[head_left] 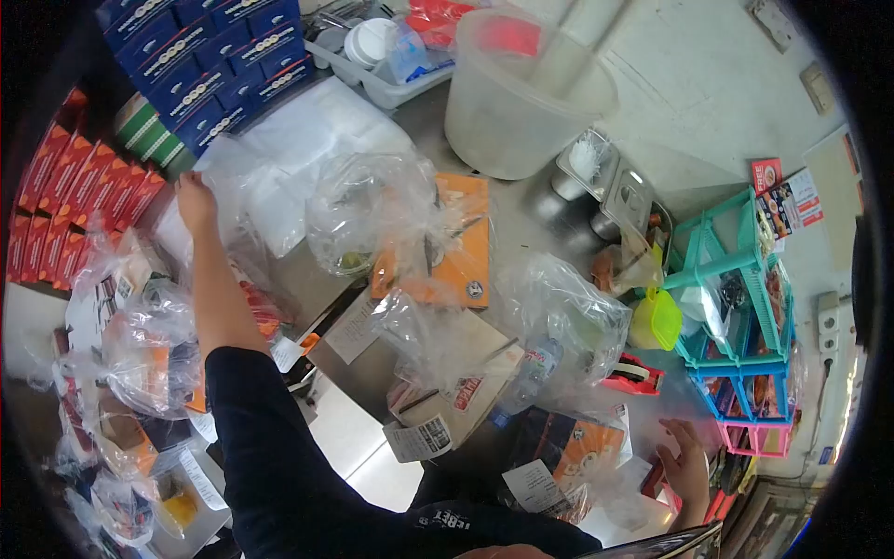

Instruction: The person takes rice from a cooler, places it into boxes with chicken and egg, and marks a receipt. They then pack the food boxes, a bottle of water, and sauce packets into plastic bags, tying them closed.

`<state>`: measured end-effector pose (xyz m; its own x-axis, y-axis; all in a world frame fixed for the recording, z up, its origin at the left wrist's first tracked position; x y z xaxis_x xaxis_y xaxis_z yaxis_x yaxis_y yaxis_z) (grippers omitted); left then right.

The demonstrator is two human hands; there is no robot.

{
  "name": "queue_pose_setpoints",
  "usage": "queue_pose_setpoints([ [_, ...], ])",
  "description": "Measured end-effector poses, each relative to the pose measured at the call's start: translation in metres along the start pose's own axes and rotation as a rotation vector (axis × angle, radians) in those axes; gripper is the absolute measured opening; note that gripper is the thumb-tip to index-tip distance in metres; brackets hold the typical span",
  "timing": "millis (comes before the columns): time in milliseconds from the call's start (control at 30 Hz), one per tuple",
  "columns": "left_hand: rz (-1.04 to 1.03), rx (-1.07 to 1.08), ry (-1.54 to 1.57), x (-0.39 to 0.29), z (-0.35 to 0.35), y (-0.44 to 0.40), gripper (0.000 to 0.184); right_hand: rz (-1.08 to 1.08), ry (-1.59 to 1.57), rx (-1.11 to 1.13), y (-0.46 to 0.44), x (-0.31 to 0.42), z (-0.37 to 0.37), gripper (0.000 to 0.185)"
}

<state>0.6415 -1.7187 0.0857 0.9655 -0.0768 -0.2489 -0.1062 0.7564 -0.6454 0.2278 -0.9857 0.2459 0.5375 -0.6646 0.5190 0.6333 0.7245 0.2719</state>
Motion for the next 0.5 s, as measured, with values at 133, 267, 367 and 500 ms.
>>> queue_pose_setpoints([
  [133, 0.02, -0.216, 0.095, -0.051, 0.07, -0.02, 0.023, -0.091, -0.046, -0.003, 0.006, 0.0, 0.005, 0.043],
  [267, 0.08, -0.397, 0.208, -0.076, 0.142, -0.052, 0.026, -0.169, -0.059, -0.06, 0.011, -0.005, 0.017, 0.041],
  [367, 0.071, -0.427, 0.438, -0.116, 0.235, -0.048, 0.027, 0.056, -0.094, -0.202, 0.007, -0.005, 0.034, 0.036],
  [500, -0.185, 0.054, 1.157, -0.229, 0.367, 0.066, 0.019, 0.405, -0.916, -0.103, -0.012, 0.088, 0.031, 0.063],
])
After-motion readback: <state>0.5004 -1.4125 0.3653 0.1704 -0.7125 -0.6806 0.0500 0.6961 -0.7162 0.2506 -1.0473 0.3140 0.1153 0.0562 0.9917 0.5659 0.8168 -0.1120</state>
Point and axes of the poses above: each hand's wrist, its own y-axis away from the middle knuckle, its own z-axis out of the back of the hand, x = y × z, the point moved 6 cm from there along -y, towards the middle knuckle, and after that the axes turned 13 degrees about -y, right-handed, at the moved point
